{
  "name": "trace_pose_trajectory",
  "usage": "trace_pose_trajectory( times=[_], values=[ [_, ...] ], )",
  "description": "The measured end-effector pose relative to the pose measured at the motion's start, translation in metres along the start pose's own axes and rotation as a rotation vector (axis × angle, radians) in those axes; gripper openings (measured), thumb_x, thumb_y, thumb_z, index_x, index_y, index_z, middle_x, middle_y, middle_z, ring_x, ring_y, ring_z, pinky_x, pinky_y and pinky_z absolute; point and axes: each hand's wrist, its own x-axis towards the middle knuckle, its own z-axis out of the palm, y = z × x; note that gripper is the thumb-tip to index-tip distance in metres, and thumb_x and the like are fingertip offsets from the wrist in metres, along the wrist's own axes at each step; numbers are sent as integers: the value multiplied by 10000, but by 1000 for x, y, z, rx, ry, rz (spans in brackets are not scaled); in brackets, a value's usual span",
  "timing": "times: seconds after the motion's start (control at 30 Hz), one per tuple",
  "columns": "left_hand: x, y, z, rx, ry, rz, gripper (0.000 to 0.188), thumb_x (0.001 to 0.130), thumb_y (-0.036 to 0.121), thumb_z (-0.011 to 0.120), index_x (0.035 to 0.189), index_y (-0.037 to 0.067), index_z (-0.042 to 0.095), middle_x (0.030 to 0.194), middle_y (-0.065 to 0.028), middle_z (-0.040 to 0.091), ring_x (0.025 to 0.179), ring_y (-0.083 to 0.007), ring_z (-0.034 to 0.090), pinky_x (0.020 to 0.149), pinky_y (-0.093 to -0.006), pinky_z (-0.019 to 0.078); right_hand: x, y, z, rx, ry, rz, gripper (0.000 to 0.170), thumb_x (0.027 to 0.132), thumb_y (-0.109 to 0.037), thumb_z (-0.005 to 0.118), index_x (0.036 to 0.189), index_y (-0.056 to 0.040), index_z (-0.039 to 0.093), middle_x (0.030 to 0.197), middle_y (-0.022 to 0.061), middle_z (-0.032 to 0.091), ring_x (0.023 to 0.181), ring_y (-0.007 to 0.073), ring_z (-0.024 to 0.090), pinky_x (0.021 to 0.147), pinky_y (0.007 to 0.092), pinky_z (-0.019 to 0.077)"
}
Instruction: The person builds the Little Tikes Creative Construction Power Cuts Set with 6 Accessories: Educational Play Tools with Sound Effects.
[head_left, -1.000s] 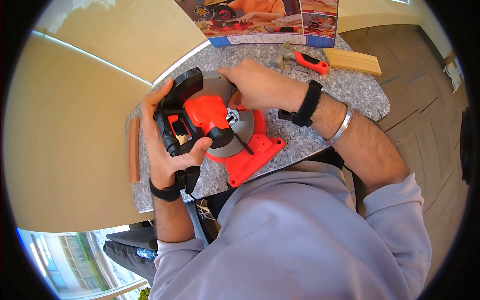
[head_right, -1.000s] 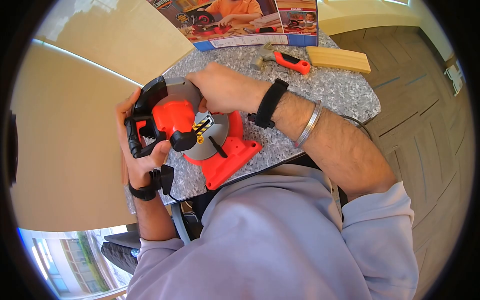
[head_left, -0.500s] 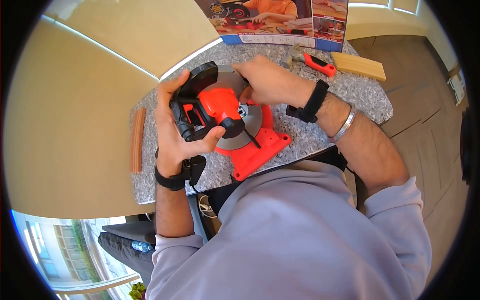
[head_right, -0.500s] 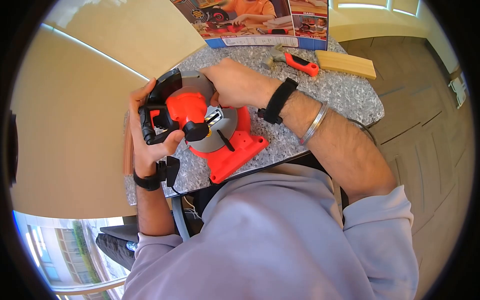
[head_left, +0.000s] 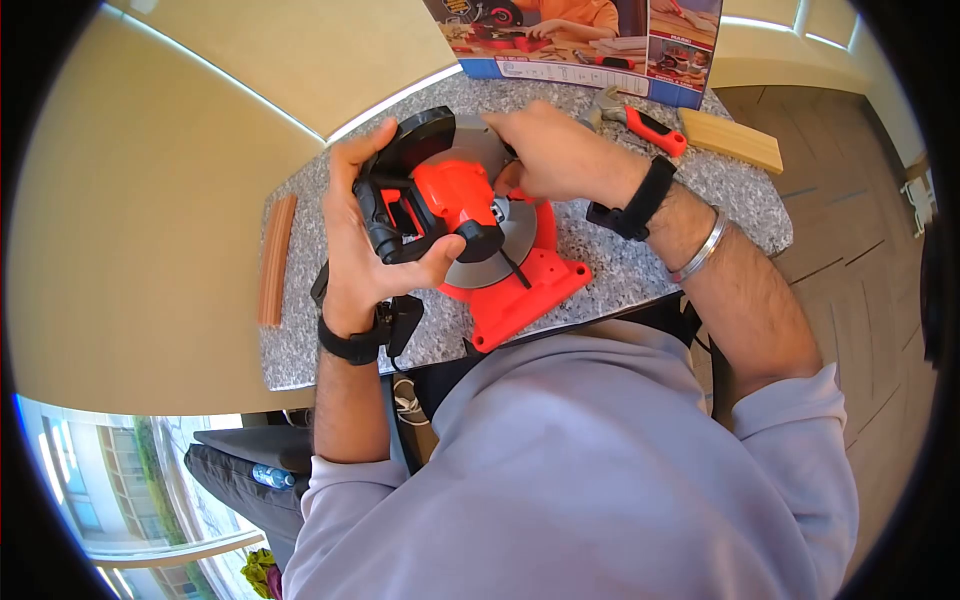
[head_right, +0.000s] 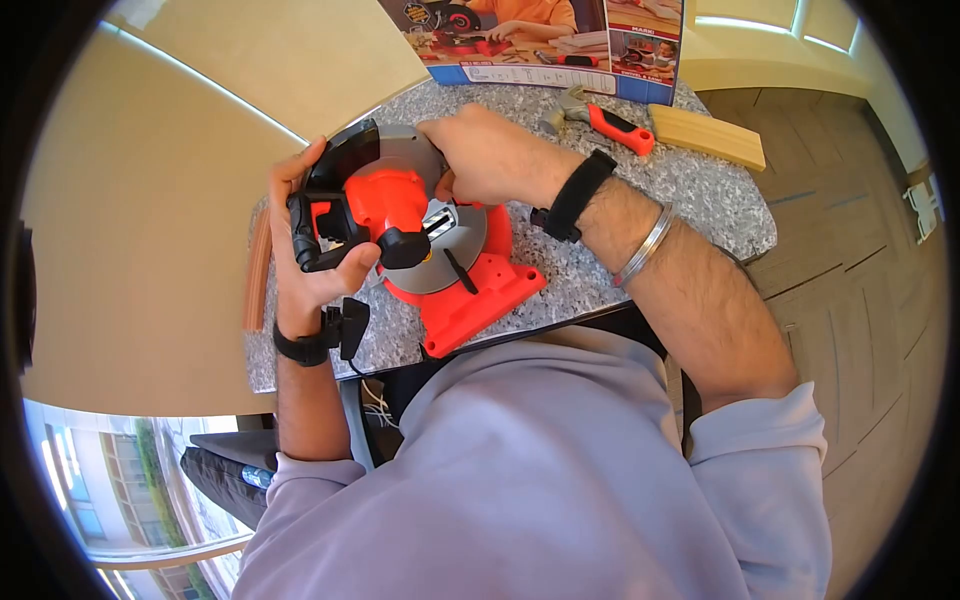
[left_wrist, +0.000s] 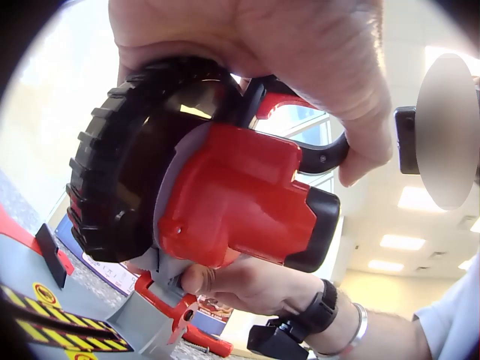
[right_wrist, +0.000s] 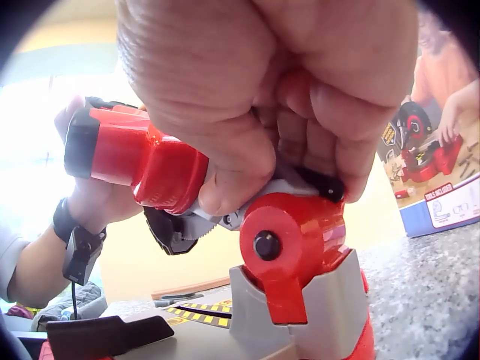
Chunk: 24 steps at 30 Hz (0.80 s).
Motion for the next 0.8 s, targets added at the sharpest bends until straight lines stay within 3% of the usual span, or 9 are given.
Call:
trace_pose_trajectory(
  times=[0.1,0.2,0.5,0.67,0.73,0.8],
  values=[
    [-4,-1,1,-24,15,-23,1062,674,314,1004,1515,-11,443,1372,-231,671,1273,-299,681,1128,-429,523,-2,-3,0,-189,82,-116,372,756,46,803,1116,29,713,887,252,773,901,427,780,818,481,626],
    [-11,-3,-1,-40,32,-31,1111,678,354,1017,1540,-7,415,1413,-246,644,1312,-314,661,1146,-433,508,-1,-7,1,-188,70,-102,388,743,20,841,1108,24,712,904,277,756,932,474,751,831,519,610],
    [-23,-16,-9,-21,16,-31,1186,649,347,1033,1582,-7,391,1459,-196,586,1361,-300,618,1175,-425,474,-3,-7,7,-124,98,-134,375,756,24,836,1098,43,685,895,275,749,925,484,740,817,529,591],
    [-24,-18,-15,9,-14,-20,1369,567,366,1103,1626,-4,318,1487,-198,570,1387,-308,599,1188,-444,458,-9,-10,12,-112,143,-131,443,757,47,814,1169,50,652,1004,281,742,988,485,723,836,530,583],
    [-26,-19,-17,45,-17,10,1371,598,358,1100,1649,26,284,1488,-217,577,1382,-320,603,1181,-449,467,-11,-9,13,-144,106,-116,507,768,44,810,1243,52,633,1023,282,733,1005,488,716,847,531,581],
    [-28,-18,-14,-177,-1,-103,1332,657,324,1081,1671,63,258,1479,-242,587,1376,-333,608,1169,-444,479,-16,-9,18,-120,185,-118,544,781,34,813,1290,48,625,1032,284,728,1011,492,710,858,539,574]
  ],
)
